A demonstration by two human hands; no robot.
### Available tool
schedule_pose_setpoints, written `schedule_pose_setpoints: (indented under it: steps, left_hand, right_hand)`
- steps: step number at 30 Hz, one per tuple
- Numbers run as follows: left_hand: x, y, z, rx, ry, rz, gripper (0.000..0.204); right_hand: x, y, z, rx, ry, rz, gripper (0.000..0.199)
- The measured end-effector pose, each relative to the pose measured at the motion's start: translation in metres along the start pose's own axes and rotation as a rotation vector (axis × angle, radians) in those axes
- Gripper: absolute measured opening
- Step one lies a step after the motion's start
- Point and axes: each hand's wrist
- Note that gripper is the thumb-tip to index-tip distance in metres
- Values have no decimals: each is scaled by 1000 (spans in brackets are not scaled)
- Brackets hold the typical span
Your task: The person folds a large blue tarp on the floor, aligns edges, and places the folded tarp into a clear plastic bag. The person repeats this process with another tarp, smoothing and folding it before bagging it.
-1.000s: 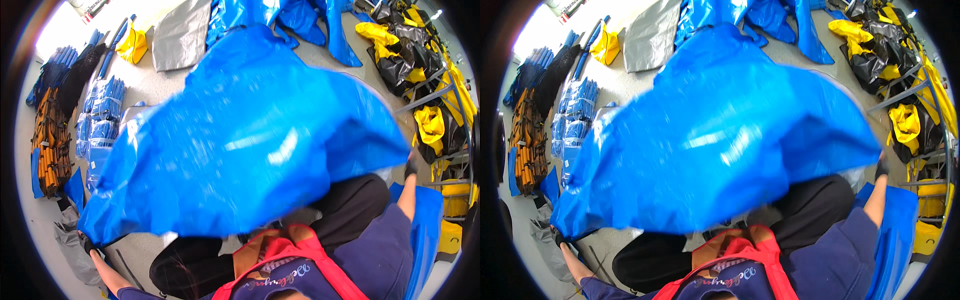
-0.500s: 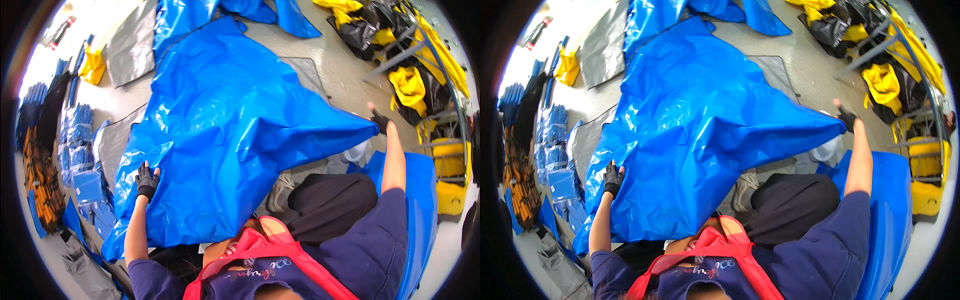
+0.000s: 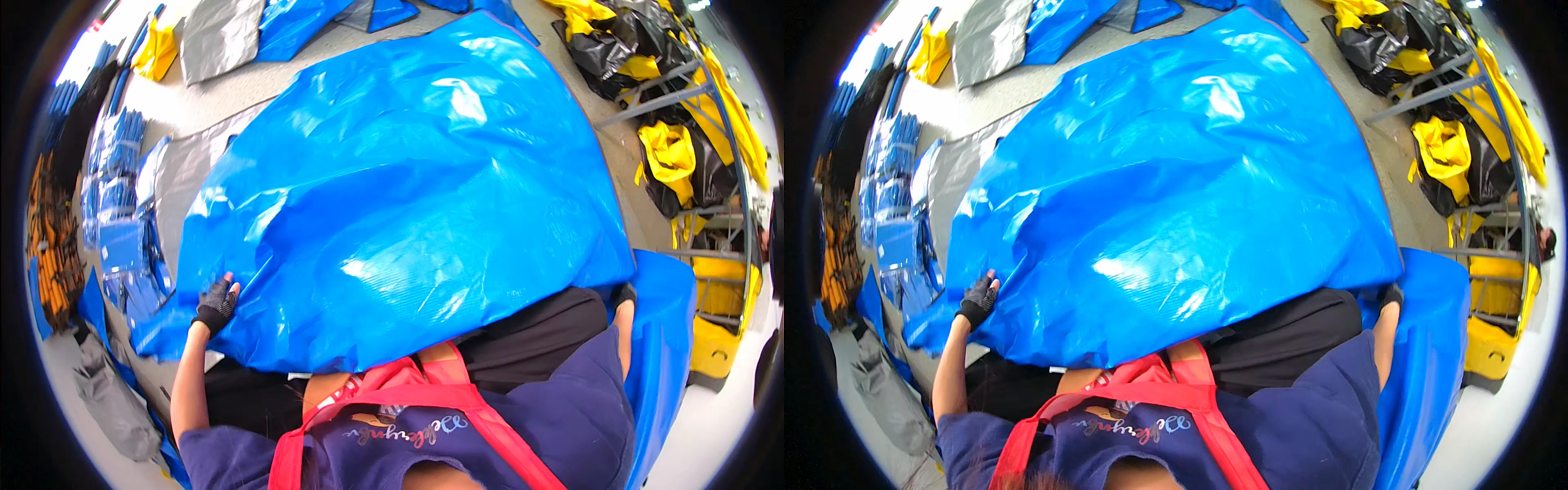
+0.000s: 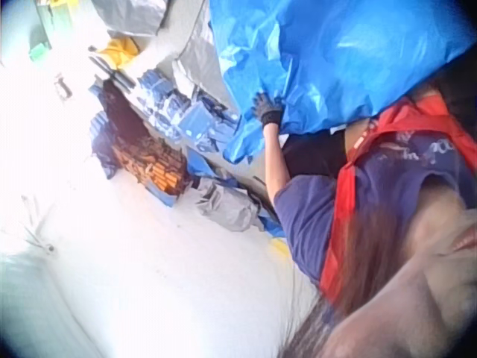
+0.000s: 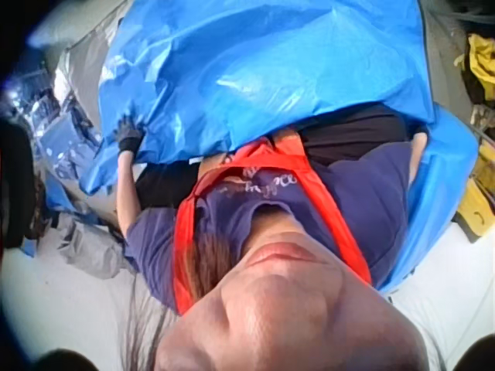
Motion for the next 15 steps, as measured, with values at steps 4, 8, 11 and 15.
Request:
schedule_pose_setpoints:
  steps: [4, 8, 11, 15]
  left_hand:
    - [-21, 87, 36, -647, 95, -209, 82]
    - [-100, 148, 15, -342, -114, -630, 91]
    - [-95, 167, -23, -157, -292, -576, 87]
    - [-74, 137, -56, -326, -394, -483, 82]
  right_hand:
    - [84, 8, -8, 189, -509, -155, 57]
    - [131, 14, 19, 281, -635, -280, 69]
    - [211, 28, 31, 465, -703, -457, 79]
    - [186, -31, 50, 786, 35, -129, 85]
Point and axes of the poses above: each hand's wrist, its own y-axis away from the middle knuckle, its own z-axis out of the back of the hand, x = y × z, and after that the axes turned 12 degrees about x, right-handed
